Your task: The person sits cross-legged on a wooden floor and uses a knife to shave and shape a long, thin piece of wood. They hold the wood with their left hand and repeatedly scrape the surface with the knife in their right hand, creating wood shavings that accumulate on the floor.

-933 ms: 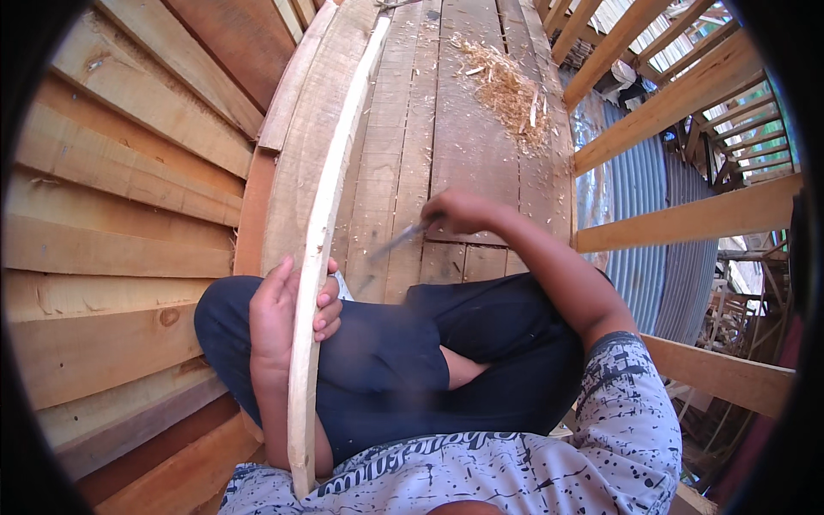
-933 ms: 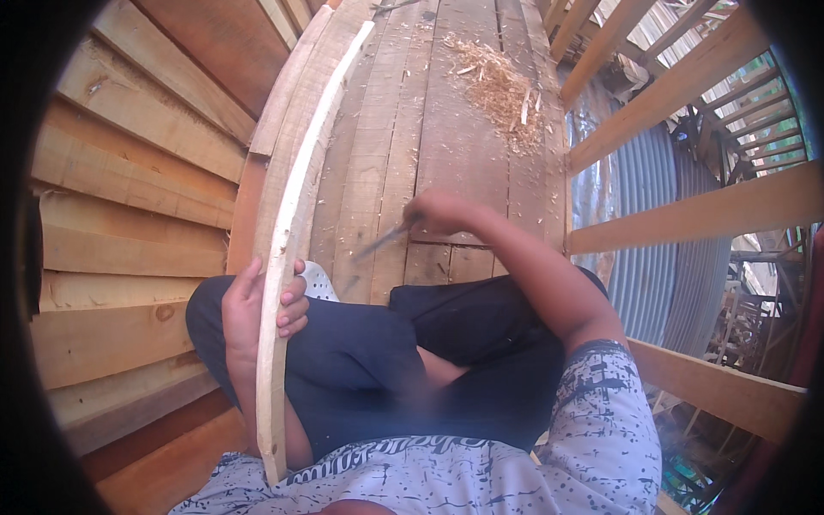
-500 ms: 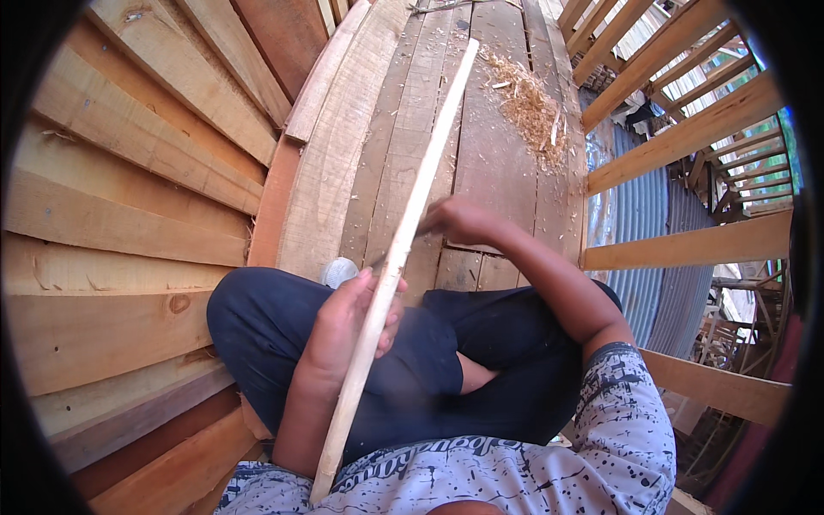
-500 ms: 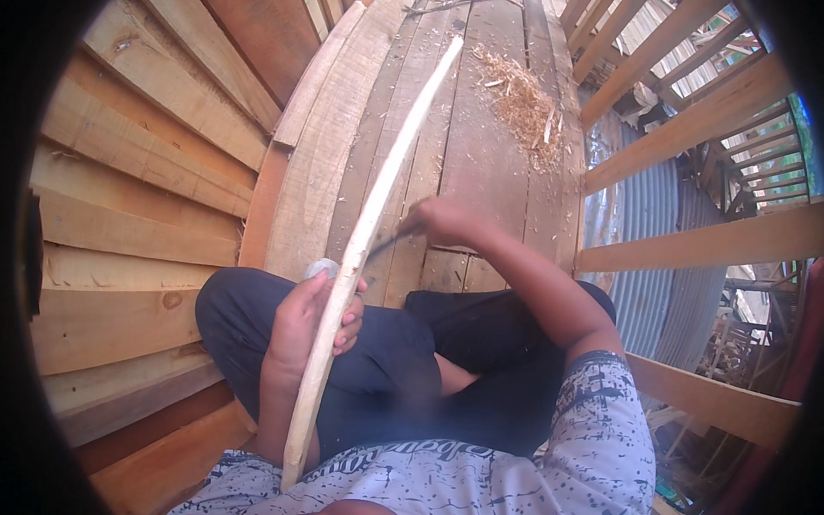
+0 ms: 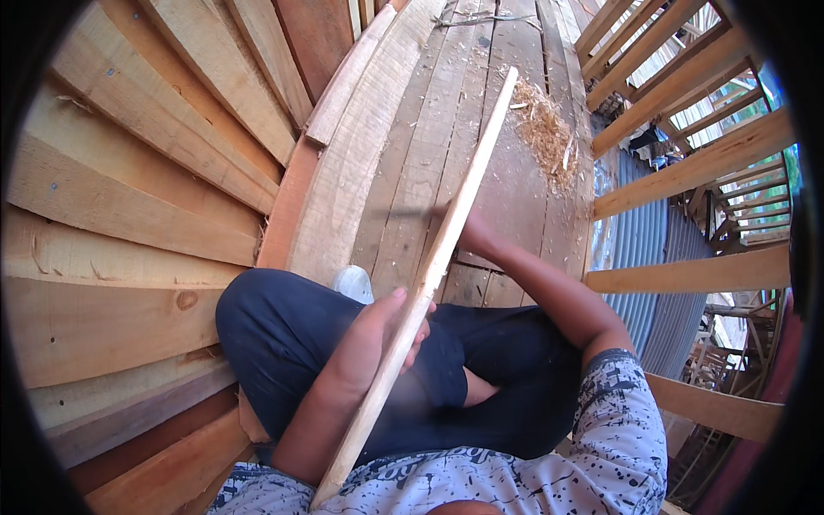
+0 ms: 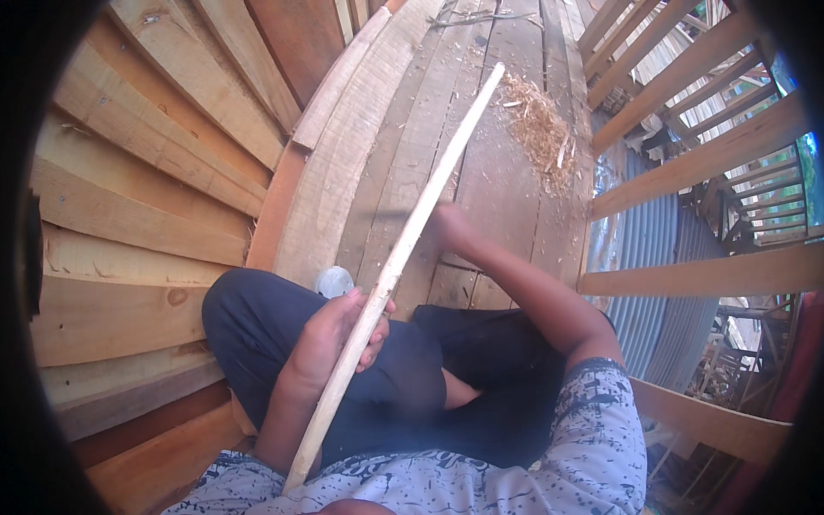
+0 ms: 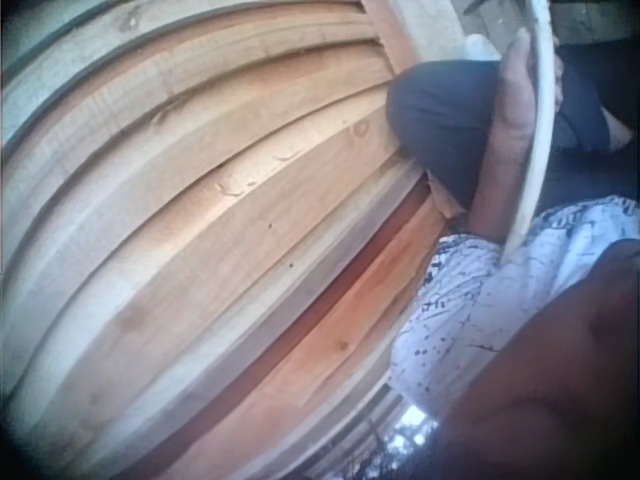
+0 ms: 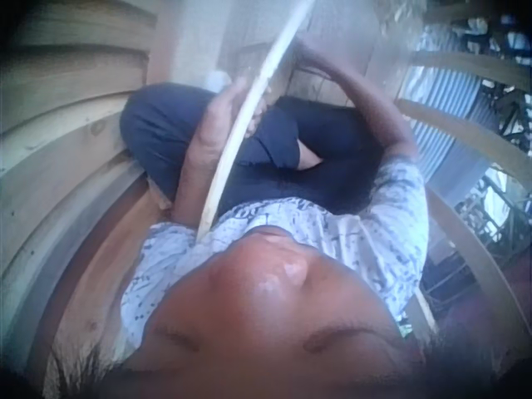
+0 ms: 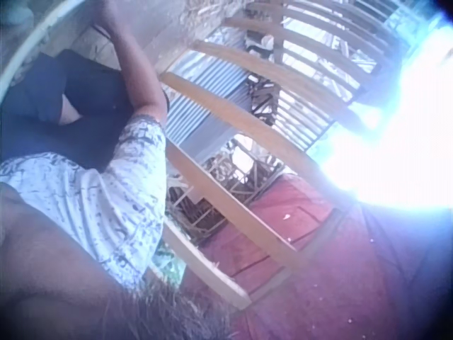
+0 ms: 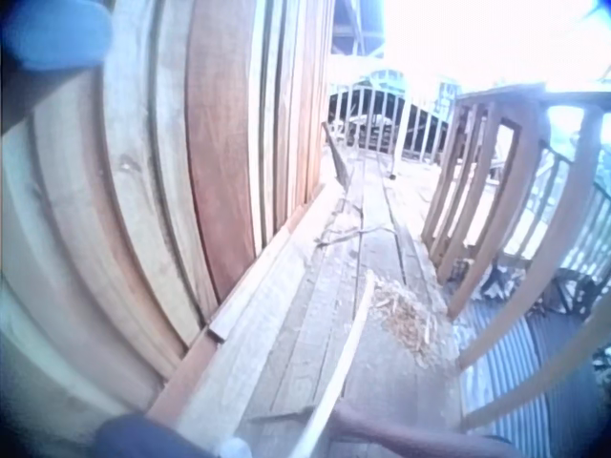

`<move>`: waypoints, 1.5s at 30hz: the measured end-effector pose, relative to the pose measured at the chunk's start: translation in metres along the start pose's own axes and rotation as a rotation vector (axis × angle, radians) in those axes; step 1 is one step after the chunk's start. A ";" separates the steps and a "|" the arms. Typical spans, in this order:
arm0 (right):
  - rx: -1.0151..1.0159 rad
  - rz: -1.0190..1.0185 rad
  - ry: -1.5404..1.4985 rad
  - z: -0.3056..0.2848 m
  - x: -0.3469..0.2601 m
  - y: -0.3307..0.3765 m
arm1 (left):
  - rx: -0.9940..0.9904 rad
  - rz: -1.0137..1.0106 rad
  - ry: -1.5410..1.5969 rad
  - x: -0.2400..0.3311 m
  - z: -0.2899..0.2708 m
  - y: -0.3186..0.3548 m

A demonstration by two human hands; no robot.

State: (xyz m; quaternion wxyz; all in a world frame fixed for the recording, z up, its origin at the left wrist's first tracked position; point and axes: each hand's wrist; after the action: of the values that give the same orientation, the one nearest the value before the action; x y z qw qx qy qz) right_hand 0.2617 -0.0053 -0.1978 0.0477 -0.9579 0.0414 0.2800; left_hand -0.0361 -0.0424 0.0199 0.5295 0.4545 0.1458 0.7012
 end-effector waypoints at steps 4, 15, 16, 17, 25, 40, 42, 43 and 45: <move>0.132 0.085 -0.002 -0.038 -0.012 -0.032 | 0.005 0.009 0.000 -0.002 -0.006 -0.001; 0.105 -0.223 -0.090 -0.017 0.013 -0.081 | 0.020 -0.004 -0.031 0.000 -0.005 -0.003; 0.132 -0.179 -0.087 -0.011 0.020 -0.087 | 0.022 -0.003 -0.035 0.001 -0.005 -0.003; 0.159 -0.136 -0.079 -0.009 0.027 -0.094 | 0.020 -0.001 -0.037 0.002 -0.005 -0.003; 0.129 0.118 -0.012 -0.011 0.020 -0.125 | 0.016 -0.002 -0.025 0.002 -0.008 -0.002; -0.149 -0.103 -0.026 -0.048 0.027 -0.126 | -0.025 0.042 -0.011 0.004 -0.012 0.009; -0.203 -0.024 -0.043 -0.054 0.022 -0.123 | -0.030 0.045 -0.013 0.003 -0.013 0.010; -0.193 0.003 -0.067 -0.057 0.022 -0.121 | -0.024 0.041 -0.018 0.002 -0.013 0.010; -0.128 0.059 -0.101 -0.057 0.019 -0.117 | -0.006 0.034 -0.024 0.000 -0.014 0.010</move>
State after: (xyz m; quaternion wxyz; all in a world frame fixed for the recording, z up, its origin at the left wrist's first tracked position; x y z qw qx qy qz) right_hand 0.3208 0.1036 -0.1523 -0.0200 -0.9420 0.0493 0.3314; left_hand -0.0532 -0.0428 0.0197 0.5205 0.4638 0.1294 0.7051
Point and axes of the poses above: each hand's wrist, its own y-axis away from the middle knuckle, its own z-axis out of the palm, x = y × z, and after that the axes turned 10 degrees about x, right-handed
